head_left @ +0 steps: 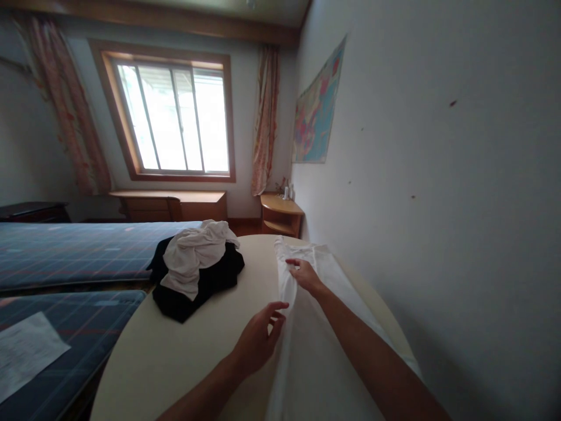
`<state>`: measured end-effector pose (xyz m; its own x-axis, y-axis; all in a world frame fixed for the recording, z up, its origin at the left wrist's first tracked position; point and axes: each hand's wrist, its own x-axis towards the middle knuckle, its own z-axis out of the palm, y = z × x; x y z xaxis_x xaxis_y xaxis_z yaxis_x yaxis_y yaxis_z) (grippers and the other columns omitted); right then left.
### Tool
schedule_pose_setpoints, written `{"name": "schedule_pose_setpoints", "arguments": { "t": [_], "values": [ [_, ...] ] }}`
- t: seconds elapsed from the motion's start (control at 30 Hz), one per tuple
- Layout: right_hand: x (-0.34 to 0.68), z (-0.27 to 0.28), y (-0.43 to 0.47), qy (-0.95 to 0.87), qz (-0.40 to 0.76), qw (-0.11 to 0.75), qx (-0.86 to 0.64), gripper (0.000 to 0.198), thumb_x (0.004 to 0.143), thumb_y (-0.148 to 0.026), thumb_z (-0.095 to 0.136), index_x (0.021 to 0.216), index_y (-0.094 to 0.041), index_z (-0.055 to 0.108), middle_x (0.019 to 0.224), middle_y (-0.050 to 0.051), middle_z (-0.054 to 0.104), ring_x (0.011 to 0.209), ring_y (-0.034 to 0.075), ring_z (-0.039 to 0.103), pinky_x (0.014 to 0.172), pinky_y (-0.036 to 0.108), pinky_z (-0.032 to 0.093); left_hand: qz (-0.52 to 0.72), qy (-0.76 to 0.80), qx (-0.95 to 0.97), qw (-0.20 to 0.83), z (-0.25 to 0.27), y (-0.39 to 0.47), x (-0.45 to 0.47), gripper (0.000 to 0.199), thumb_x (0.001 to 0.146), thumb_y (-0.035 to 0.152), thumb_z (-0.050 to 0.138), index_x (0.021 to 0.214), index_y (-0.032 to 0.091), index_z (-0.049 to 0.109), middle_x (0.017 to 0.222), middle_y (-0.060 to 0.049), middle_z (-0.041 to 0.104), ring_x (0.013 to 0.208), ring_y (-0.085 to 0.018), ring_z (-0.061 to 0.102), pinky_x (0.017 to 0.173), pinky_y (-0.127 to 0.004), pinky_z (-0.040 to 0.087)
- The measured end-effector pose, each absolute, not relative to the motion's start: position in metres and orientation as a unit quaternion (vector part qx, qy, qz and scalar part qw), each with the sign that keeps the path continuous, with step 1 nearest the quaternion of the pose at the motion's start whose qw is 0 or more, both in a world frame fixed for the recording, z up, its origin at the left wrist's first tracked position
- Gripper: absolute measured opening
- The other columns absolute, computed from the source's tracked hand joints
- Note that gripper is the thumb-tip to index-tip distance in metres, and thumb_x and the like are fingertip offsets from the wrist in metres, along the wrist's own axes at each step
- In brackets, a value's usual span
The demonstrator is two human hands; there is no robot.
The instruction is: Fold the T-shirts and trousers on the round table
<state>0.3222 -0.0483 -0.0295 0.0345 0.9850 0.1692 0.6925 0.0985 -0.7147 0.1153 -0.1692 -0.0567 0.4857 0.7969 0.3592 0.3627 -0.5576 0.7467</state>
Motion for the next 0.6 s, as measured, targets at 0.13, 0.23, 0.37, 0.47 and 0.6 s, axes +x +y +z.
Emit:
{"name": "schedule_pose_setpoints", "arguments": {
  "t": [0.13,0.23,0.37,0.47,0.6],
  "values": [
    [0.358,-0.035,-0.062,-0.654,0.171,0.3,-0.673,0.05,0.081,-0.014,0.045,0.128,-0.009,0.062,0.127,0.013,0.065,0.116,0.022,0.061,0.103,0.033,0.043,0.256,0.285,0.891,0.242,-0.065,-0.172,0.122,0.049,0.096,0.029,0.043,0.146,0.027,0.041,0.154,-0.005,0.042,0.142,-0.021,0.037,0.118,-0.041,0.031],
    [0.374,-0.043,-0.078,-0.673,0.138,0.263,-0.677,0.047,0.081,-0.016,0.05,0.125,-0.011,0.065,0.133,0.015,0.061,0.124,0.023,0.055,0.11,0.034,0.036,0.162,0.259,0.928,0.214,-0.067,-0.173,0.126,0.061,0.095,0.034,0.05,0.153,0.029,0.031,0.16,-0.005,0.03,0.147,-0.025,0.027,0.121,-0.048,0.022],
    [0.392,-0.049,-0.109,-0.732,0.111,0.203,-0.641,0.044,0.085,-0.035,0.059,0.126,-0.02,0.067,0.142,0.011,0.055,0.132,0.025,0.047,0.115,0.036,0.028,0.121,0.273,0.934,0.197,-0.065,-0.177,0.126,0.058,0.096,0.042,0.047,0.152,0.033,0.033,0.159,-0.006,0.032,0.146,-0.028,0.029,0.12,-0.053,0.021],
    [0.404,-0.049,-0.134,-0.789,0.105,0.12,-0.593,0.057,0.09,-0.054,0.052,0.14,-0.026,0.055,0.151,0.008,0.045,0.143,0.025,0.034,0.119,0.039,0.019,0.119,0.274,0.935,0.19,-0.063,-0.18,0.126,0.059,0.095,0.047,0.048,0.151,0.033,0.035,0.159,-0.006,0.032,0.146,-0.029,0.028,0.12,-0.053,0.021],
    [0.406,-0.051,-0.155,-0.797,0.148,0.054,-0.583,0.07,0.091,-0.068,0.041,0.151,-0.033,0.037,0.161,0.005,0.026,0.15,0.026,0.014,0.121,0.043,0.012,0.127,0.281,0.933,0.184,-0.062,-0.182,0.127,0.07,0.093,0.05,0.05,0.155,0.028,0.026,0.159,-0.008,0.032,0.147,-0.028,0.028,0.121,-0.049,0.02]
  ]
}}
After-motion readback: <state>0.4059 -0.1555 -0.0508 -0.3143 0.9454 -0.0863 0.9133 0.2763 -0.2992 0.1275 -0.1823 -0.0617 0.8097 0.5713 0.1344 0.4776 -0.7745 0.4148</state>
